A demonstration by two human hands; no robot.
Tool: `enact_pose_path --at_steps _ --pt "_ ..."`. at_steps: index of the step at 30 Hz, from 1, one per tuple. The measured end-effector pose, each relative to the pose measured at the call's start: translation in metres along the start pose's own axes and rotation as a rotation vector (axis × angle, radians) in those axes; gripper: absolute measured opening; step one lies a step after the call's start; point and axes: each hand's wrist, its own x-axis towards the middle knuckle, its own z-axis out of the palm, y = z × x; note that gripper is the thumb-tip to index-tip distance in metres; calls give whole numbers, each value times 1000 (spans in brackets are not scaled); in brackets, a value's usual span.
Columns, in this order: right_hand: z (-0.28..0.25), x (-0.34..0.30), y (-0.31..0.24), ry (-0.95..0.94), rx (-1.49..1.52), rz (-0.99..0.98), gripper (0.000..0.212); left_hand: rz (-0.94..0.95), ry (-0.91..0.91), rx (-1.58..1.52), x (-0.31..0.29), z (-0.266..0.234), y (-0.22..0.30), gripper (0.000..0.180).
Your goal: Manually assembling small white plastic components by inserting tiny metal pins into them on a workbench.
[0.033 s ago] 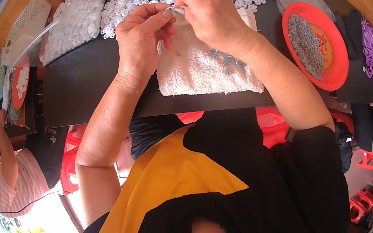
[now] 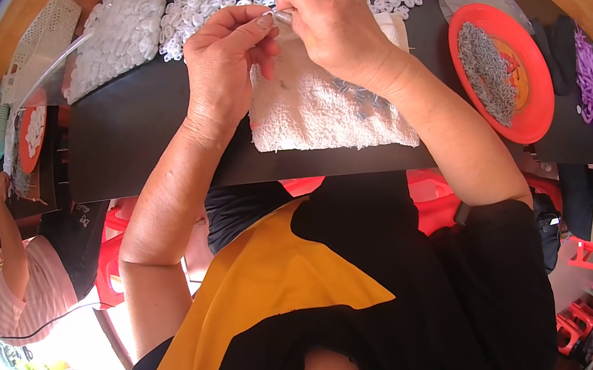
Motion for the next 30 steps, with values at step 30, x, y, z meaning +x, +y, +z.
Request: enact_pose_path --at_steps 30 --pt "16 -4 4 -4 75 57 12 -114 33 170 4 -7 -8 8"
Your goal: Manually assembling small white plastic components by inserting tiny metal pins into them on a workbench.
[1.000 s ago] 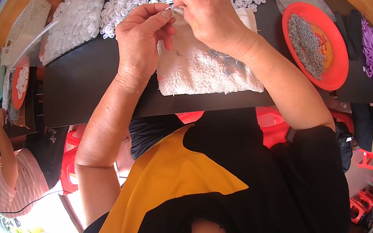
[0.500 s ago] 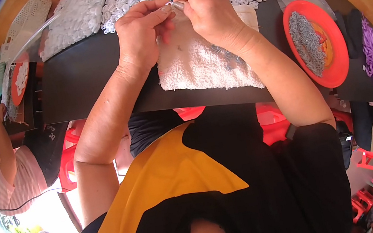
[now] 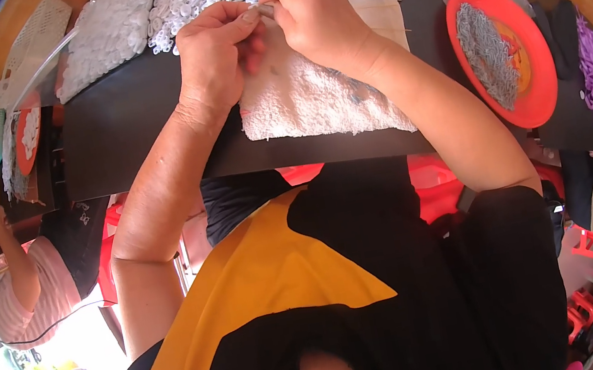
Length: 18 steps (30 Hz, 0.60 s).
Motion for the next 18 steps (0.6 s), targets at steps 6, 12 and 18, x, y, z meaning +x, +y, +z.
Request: enact_pose_path --at_steps 6,12,18 --pt "-3 0 3 -91 196 232 9 36 -9 -27 -1 -1 0 8" --pt "-18 4 2 -159 216 235 8 -9 -8 -109 -2 1 3 10" --pt "-17 5 5 -108 -36 56 15 -20 -81 -55 -1 -1 5 11"
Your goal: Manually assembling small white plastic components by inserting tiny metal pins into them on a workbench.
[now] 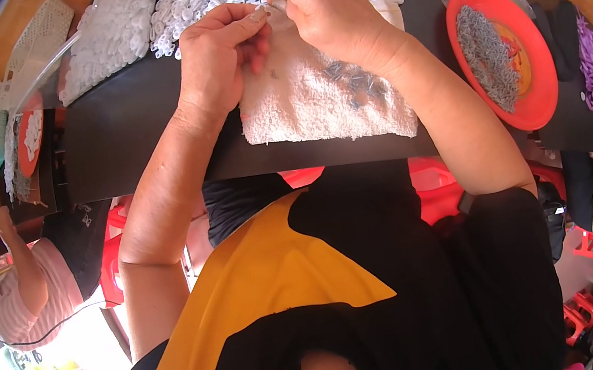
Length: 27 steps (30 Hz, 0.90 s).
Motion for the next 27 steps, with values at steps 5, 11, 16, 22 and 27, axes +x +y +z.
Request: enact_pose_path --at_steps 5,11,16,22,27 --pt "1 0 0 41 -51 -74 16 -9 25 81 0 1 6 12" --pt "12 -5 -3 37 -65 16 15 9 73 179 -3 2 -1 11" --pt "18 -7 -3 73 1 53 12 37 140 176 -5 9 -5 9" --pt "19 -6 -5 77 10 49 10 103 197 216 -5 10 -11 8" --pt "19 -7 -4 82 38 74 10 111 221 226 -6 11 -10 9"
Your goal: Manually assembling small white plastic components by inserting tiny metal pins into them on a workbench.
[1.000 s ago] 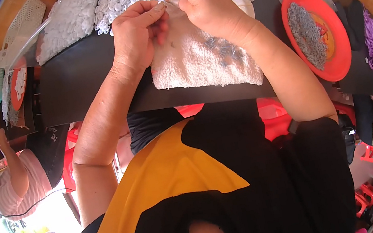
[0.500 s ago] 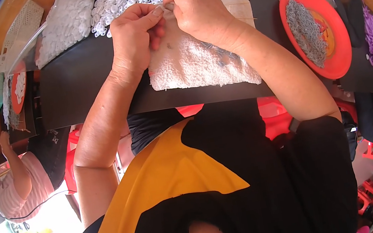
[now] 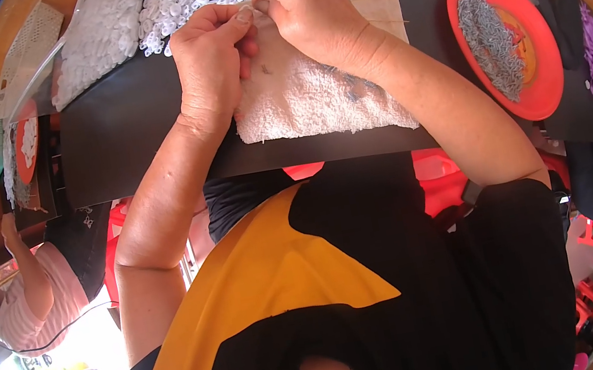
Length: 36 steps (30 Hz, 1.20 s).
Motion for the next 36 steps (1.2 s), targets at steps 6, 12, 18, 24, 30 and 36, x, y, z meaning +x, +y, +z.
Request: enact_pose_path --at_steps 6,12,18,24,30,36 --pt "3 -1 2 2 8 7 11 9 4 41 -1 1 -1 9" --pt "3 0 3 24 24 -13 10 -14 17 31 -2 3 2 9" --pt "5 1 0 7 84 57 8 -4 29 27 -1 4 0 11" --pt "-13 7 1 -173 278 278 16 21 -7 -5 -4 -1 -1 12" --pt "-68 33 56 43 300 421 21 69 -50 76 -8 0 0 14" --pt "-89 55 93 -149 -687 274 27 161 -74 153 -2 -3 -7 14"
